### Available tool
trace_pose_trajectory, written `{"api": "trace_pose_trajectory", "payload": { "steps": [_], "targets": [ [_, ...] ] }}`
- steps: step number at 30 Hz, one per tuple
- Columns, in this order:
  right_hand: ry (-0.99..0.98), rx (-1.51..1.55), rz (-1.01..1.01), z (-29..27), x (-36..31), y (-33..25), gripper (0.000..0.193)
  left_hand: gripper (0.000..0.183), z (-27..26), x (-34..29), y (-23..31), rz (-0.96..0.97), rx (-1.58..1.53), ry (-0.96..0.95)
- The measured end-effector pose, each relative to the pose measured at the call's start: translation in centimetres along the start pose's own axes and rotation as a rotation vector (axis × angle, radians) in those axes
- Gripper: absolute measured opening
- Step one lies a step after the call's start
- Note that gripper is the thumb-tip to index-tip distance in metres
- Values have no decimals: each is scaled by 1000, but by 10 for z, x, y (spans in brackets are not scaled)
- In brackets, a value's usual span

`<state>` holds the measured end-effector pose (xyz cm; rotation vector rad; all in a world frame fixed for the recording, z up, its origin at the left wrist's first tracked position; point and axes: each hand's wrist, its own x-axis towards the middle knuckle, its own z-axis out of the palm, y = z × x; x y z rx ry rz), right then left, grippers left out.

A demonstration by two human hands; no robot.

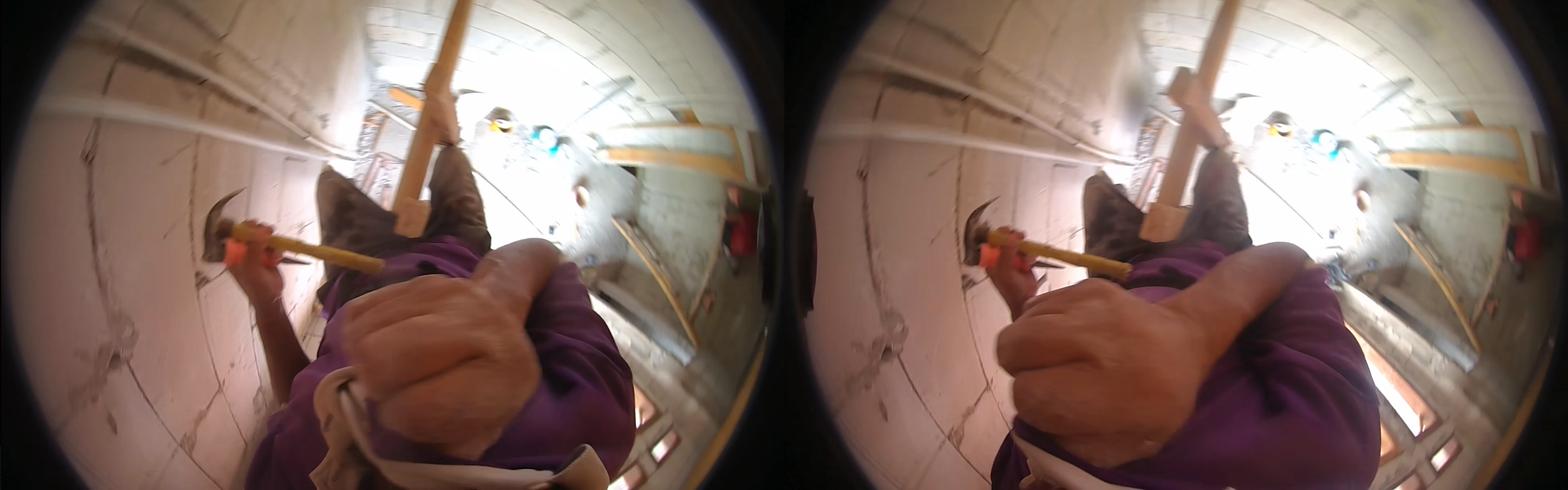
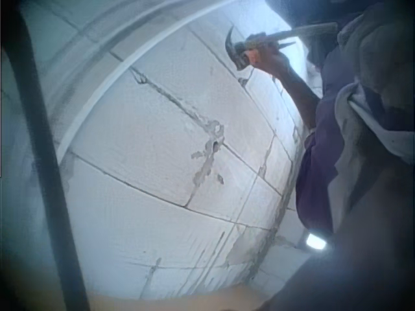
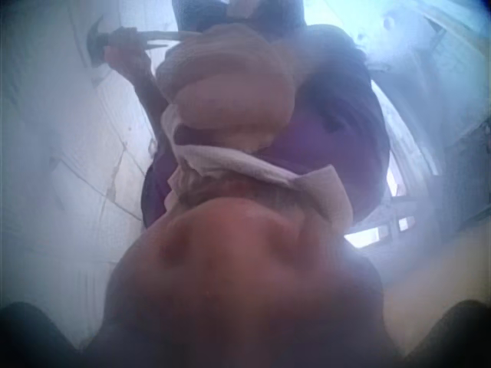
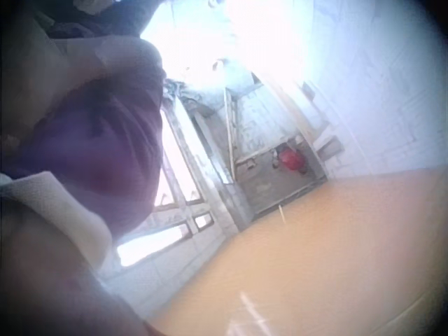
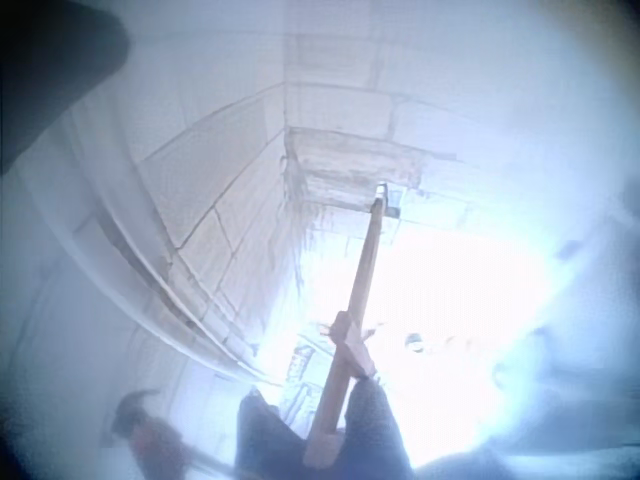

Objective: The person secures white PVC pipes to a white brick wall using a hammer and a red-handled tool. They repeatedly position the tool against the pipe and strike it with the hammer to fasten the pipe to the wall.

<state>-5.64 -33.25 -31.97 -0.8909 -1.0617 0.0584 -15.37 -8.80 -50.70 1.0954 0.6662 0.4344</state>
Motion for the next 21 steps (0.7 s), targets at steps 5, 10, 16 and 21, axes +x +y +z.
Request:
{"api": "trace_pose_trajectory", "payload": {
  "steps": [5,10,16,21],
  "targets": [
    [-13,-110,-201,-16,-25,33,16,26,-2,1,1,21,50,21],
    [106,-426,-90,-66,-45,47,19,22,14,7,-6,16,86,-37],
    [73,-587,60,-88,-42,43,26,22,9,20,-2,49,91,-78],
    [20,-611,198,-99,-57,25,32,18,-2,18,-1,120,265,-99]
  ]
}}
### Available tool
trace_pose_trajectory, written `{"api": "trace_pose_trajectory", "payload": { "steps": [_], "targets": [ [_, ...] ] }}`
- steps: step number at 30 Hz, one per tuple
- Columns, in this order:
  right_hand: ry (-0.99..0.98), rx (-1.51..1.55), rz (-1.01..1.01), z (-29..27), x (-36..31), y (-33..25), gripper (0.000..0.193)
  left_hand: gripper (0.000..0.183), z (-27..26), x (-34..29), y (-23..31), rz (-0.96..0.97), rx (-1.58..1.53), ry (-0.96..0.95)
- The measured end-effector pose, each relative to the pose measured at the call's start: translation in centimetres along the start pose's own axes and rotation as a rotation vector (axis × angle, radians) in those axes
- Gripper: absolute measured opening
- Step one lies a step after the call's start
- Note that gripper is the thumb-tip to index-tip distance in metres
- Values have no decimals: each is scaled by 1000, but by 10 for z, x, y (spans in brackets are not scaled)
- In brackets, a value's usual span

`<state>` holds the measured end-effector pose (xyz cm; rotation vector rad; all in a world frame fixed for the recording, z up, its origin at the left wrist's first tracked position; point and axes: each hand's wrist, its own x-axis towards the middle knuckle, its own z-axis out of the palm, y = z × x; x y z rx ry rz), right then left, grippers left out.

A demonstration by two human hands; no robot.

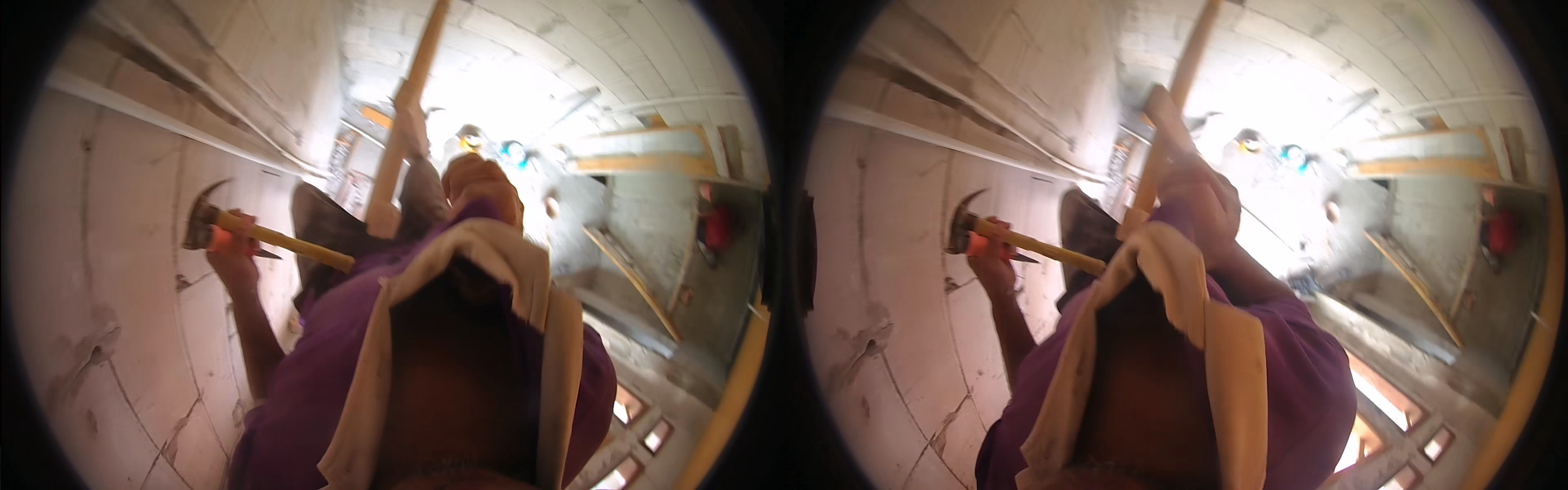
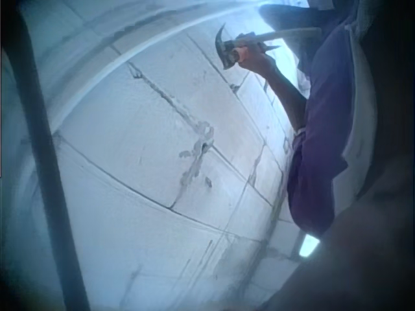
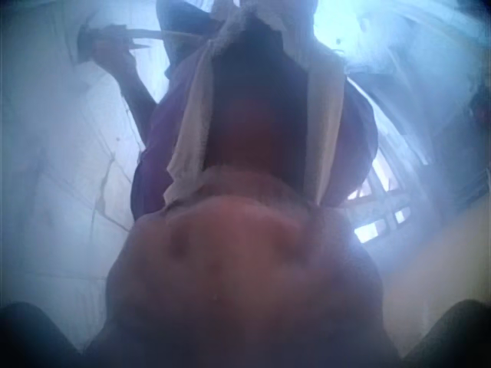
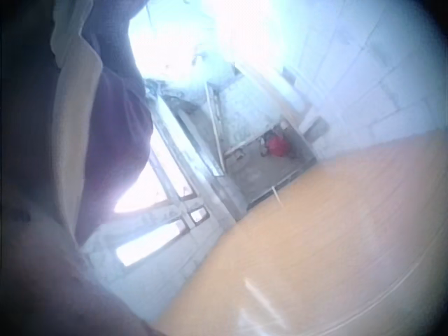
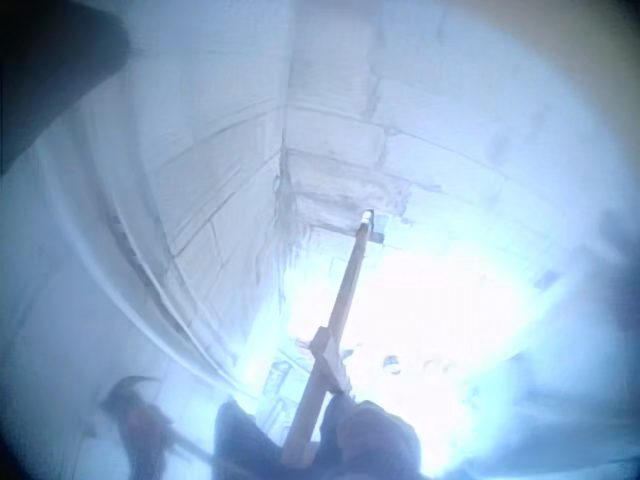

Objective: The person secures white PVC pipes to a white brick wall using a hammer and a red-handled tool. They repeatedly position the tool against the pipe and strike it with the hammer to fasten the pipe to the wall.

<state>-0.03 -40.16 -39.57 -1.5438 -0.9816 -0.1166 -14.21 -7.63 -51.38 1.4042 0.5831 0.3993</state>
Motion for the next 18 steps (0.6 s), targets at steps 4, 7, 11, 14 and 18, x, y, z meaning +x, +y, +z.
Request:
{"api": "trace_pose_trajectory", "payload": {
  "steps": [4,7,11,14,18],
  "targets": [
    [-182,108,274,-9,0,20,35,19,-1,5,5,85,207,-12],
    [-299,-169,615,13,18,23,28,25,11,0,15,-4,-20,21],
    [-460,-136,431,69,37,35,51,22,38,6,60,77,-6,-72],
    [-598,-36,456,104,51,33,60,25,51,13,84,178,-28,-102],
    [-577,188,578,124,62,31,44,32,53,25,106,301,83,-184]
  ]
}}
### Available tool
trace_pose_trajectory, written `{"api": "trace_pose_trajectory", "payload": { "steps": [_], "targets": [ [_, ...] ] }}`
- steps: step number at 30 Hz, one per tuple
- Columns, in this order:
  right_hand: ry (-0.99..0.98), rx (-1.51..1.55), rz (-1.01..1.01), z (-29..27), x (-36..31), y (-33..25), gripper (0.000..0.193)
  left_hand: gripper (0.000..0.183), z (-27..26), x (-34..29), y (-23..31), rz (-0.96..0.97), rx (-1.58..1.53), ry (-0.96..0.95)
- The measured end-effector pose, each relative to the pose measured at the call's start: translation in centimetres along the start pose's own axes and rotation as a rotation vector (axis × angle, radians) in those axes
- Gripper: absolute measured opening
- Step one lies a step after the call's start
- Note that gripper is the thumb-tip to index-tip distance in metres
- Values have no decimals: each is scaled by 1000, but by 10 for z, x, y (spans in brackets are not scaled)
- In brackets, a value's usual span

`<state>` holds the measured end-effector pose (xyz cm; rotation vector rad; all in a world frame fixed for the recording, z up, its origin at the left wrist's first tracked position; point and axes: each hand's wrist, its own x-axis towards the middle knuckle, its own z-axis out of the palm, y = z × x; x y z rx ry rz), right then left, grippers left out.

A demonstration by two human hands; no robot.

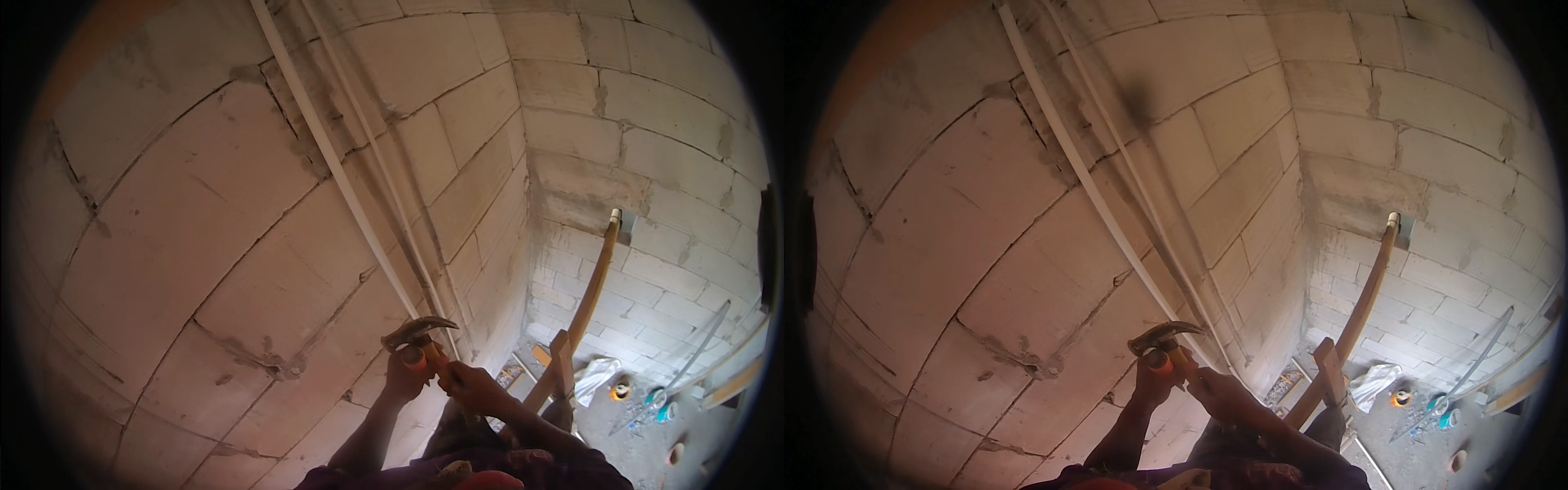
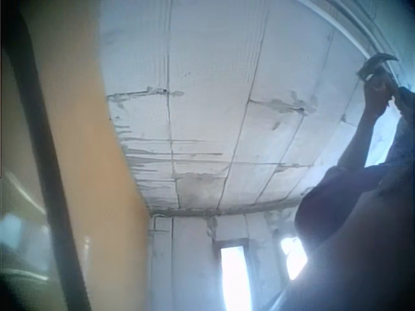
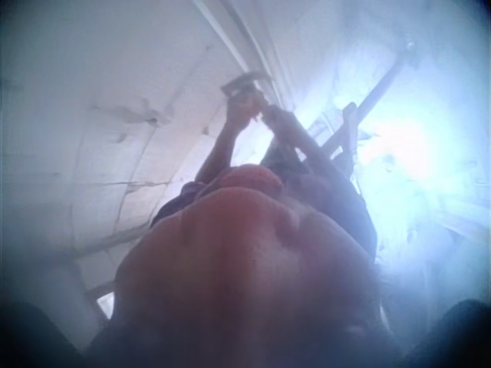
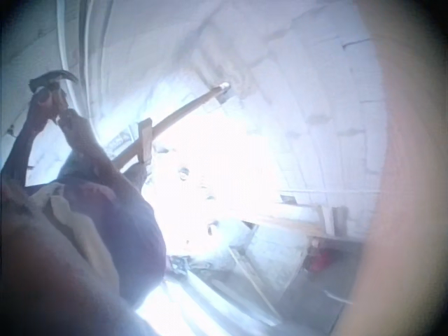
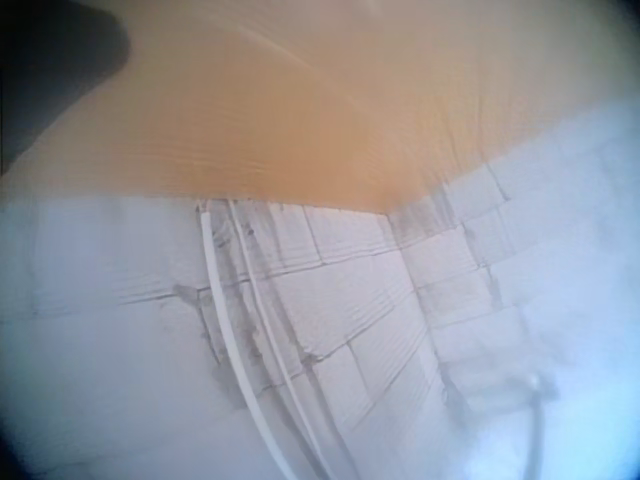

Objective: The person secures white PVC pipes to a white brick wall using a hammer and a red-handled tool. They repeatedly position the tool against the pipe and strike it with the hammer to fasten the pipe to the wall.

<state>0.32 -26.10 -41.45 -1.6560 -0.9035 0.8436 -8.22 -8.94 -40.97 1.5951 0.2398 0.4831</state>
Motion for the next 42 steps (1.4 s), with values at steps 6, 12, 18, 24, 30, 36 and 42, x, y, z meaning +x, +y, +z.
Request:
{"api": "trace_pose_trajectory", "payload": {
  "steps": [6,12,18,24,30,36,42],
  "targets": [
    [-174,763,15,-13,-9,6,36,35,15,12,34,-10,-154,-160],
    [-269,901,-56,-30,-8,-9,34,27,23,26,62,38,49,-217],
    [97,592,-52,-43,-9,-49,25,17,18,38,87,4,273,-101],
    [363,466,-215,-86,12,-76,41,36,-25,59,134,131,72,-97],
    [247,669,-304,-103,22,-123,38,35,-55,80,209,363,-33,-187],
    [248,651,-246,-97,31,-120,38,32,-68,95,283,802,250,-54],
    [362,516,-356,-109,37,-91,37,32,-75,106,356,1042,495,165]
  ]
}}
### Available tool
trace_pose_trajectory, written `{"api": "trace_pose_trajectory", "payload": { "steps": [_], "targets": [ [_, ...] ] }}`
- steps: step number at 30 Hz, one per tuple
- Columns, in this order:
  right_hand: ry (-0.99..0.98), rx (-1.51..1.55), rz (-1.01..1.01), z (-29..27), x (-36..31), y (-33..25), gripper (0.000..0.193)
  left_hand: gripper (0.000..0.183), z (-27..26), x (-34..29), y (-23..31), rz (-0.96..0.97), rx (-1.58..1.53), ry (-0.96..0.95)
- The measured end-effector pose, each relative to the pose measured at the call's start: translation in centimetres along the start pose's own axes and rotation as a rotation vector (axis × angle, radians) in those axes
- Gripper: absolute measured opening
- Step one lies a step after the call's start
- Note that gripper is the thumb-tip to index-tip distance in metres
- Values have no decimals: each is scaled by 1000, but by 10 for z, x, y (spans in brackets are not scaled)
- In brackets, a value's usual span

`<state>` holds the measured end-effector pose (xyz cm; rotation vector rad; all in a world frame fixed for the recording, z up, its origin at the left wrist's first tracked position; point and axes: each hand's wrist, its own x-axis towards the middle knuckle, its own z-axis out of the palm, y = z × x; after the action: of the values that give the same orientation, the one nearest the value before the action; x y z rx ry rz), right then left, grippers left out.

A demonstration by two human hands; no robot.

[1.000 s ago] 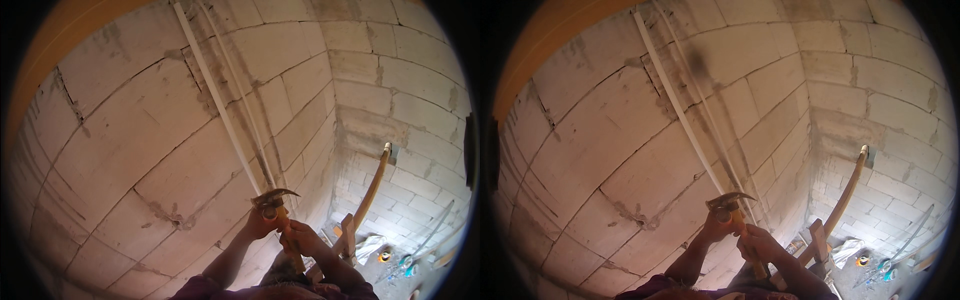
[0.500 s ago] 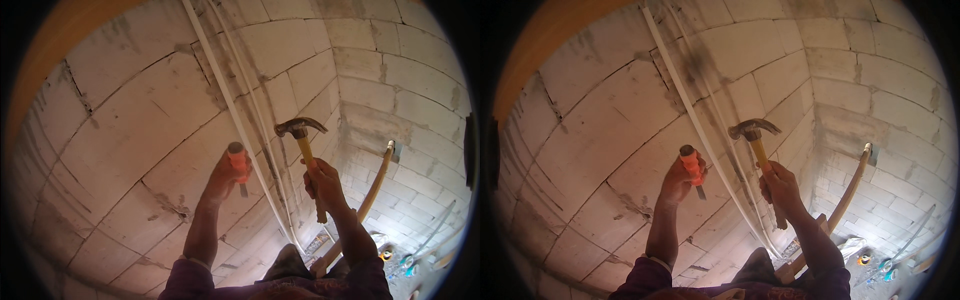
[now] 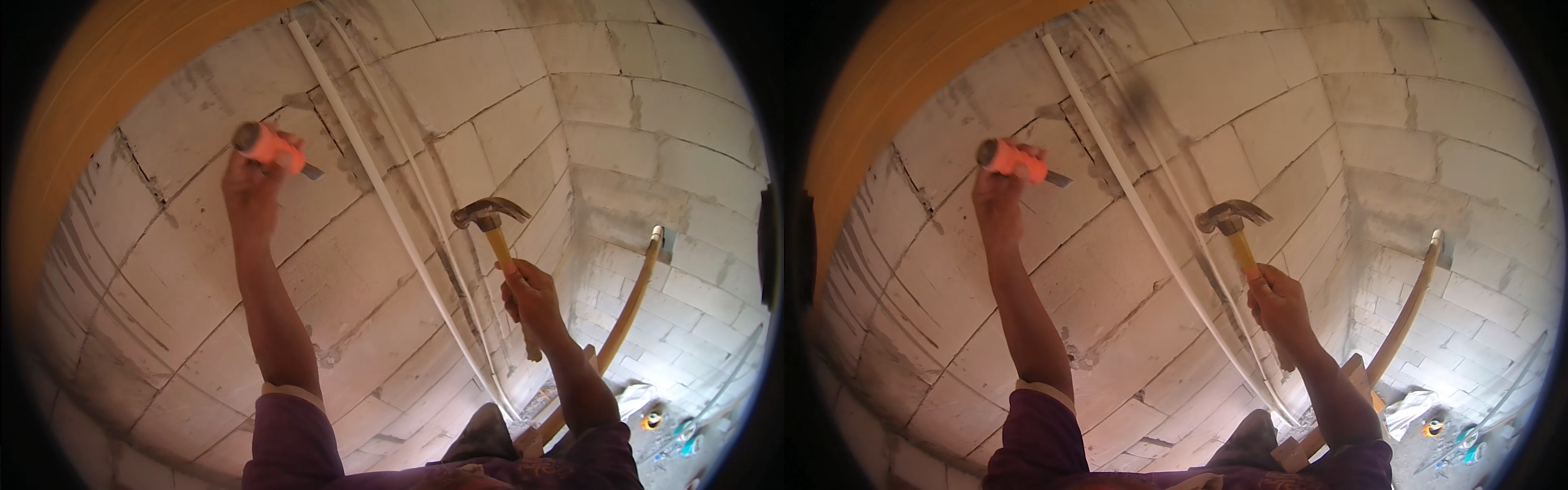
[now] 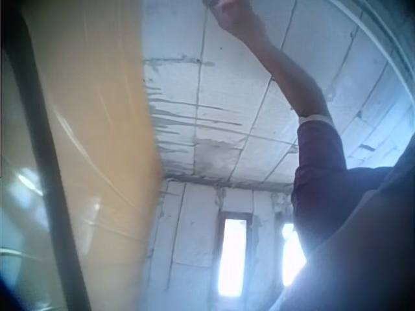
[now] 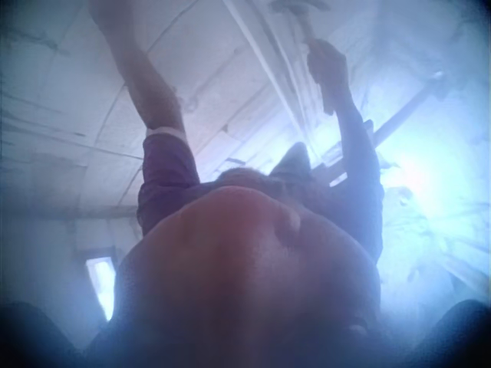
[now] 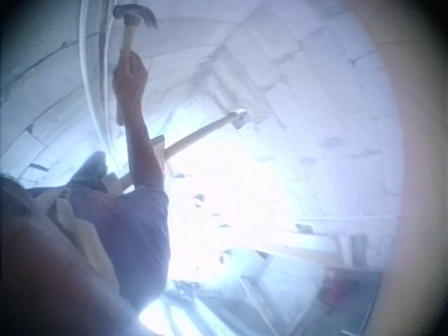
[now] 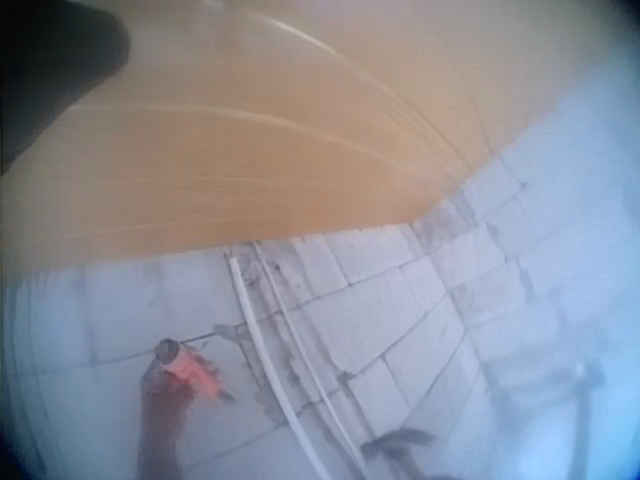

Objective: The person secures white PVC pipes to a white brick wall using a hammer and a red-handled tool. They repeatedly position the tool against the pipe and strike it with the hammer to fasten the pipe to the wall.

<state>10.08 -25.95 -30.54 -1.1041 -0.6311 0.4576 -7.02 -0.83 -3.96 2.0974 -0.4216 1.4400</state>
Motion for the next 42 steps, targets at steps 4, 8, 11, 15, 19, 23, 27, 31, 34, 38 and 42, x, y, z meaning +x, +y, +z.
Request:
{"api": "trace_pose_trajectory", "payload": {
  "steps": [4,8,11,15,19,23,27,31,34,38,42],
  "targets": [
    [57,10,-23,-10,-5,-3,35,35,-5,53,25,-71,8,-57],
    [84,-23,18,-23,-12,2,33,35,1,98,41,75,519,-228],
    [71,-21,40,-30,-17,3,33,30,-1,112,41,150,649,-206],
    [85,17,60,-36,-20,10,33,23,13,112,48,128,548,-21],
    [93,-21,30,-38,-18,17,37,27,14,128,37,409,504,-22],
    [102,0,40,-35,-21,11,37,17,23,160,6,434,217,9],
    [97,-1,45,-31,-26,2,39,37,27,196,-34,570,233,33],
    [106,-11,47,-32,-30,-3,39,30,51,195,-40,563,242,268],
    [116,3,38,-34,-30,-3,38,29,64,190,-30,427,155,375],
    [118,16,37,-34,-28,-3,36,33,47,203,-44,556,221,326],
    [110,45,52,-34,-26,2,35,35,51,208,-52,564,276,335]
  ]
}}
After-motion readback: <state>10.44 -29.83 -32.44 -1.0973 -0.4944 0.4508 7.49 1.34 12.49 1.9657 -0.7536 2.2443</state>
